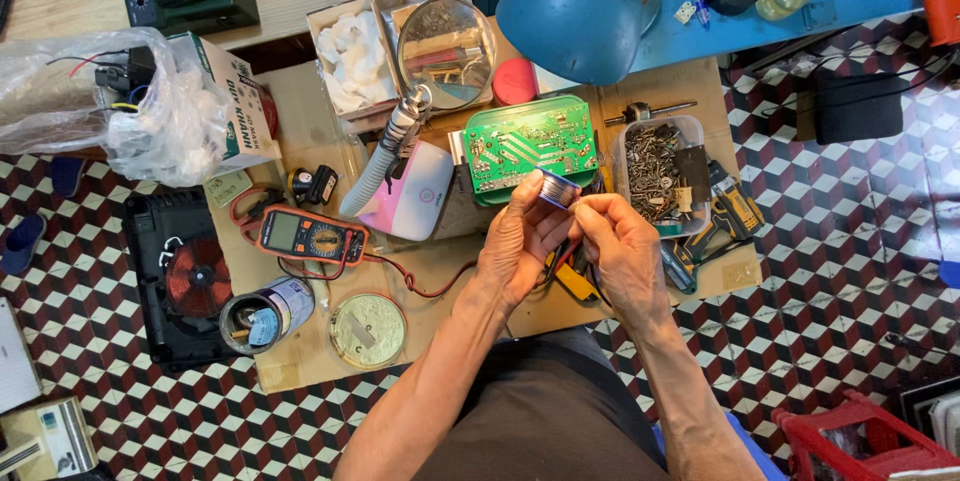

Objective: The person holds a spool of solder wire and repeatedly pulls and retracts the wire with both hands over a workbench. The person does not apply heat or attach the wire to any component during the clip.

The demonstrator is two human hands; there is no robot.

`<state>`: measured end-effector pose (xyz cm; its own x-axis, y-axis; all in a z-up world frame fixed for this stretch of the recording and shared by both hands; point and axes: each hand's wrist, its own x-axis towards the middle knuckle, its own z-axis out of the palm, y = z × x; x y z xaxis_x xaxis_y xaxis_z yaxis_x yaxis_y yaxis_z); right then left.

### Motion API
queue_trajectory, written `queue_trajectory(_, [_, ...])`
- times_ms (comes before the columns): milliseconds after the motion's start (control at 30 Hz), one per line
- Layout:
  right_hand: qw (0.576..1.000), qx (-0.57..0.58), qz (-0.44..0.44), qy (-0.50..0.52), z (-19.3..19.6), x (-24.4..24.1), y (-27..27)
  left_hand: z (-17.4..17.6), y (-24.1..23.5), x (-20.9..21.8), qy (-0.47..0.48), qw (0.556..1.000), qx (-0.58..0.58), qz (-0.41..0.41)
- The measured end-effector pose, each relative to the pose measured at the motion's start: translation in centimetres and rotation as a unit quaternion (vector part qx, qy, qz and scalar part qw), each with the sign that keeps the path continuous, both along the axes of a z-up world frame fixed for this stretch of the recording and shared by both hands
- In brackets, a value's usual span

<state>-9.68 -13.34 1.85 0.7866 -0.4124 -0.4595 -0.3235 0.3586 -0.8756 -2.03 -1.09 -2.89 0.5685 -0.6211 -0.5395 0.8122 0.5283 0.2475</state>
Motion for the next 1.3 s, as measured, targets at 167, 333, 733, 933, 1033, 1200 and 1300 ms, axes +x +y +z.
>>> queue_trajectory(167, [0.981,-0.170,0.079,0.042,0.7,0.0,-0.3,-0.2,0.0,0.1,0.052,0.998,0.006,0.024])
queue_trajectory(333, [0.976,-0.183,0.108,0.056,1.2,0.1,-0.5,-0.4,0.2,-0.1,0.007,1.000,0.015,0.006])
queue_trajectory(733, [0.927,-0.368,0.063,0.040,3.8,0.1,1.2,-0.4,-0.2,-0.5,0.091,0.994,0.047,0.035])
queue_trajectory(933, [0.917,-0.392,0.065,0.018,3.2,0.2,1.2,0.0,-0.2,-1.0,0.081,0.996,-0.002,0.048])
queue_trajectory(1033, [0.940,-0.332,0.072,0.037,3.1,0.0,1.0,0.4,-0.3,-1.2,0.072,0.997,-0.008,0.041])
queue_trajectory(1200, [0.934,-0.351,0.066,0.031,3.2,-0.1,0.9,0.8,-0.6,-1.7,0.041,0.998,-0.030,0.022])
queue_trajectory(1300, [0.939,-0.339,0.060,0.029,3.4,0.0,1.0,1.0,-0.7,-1.9,0.013,0.999,-0.027,0.027])
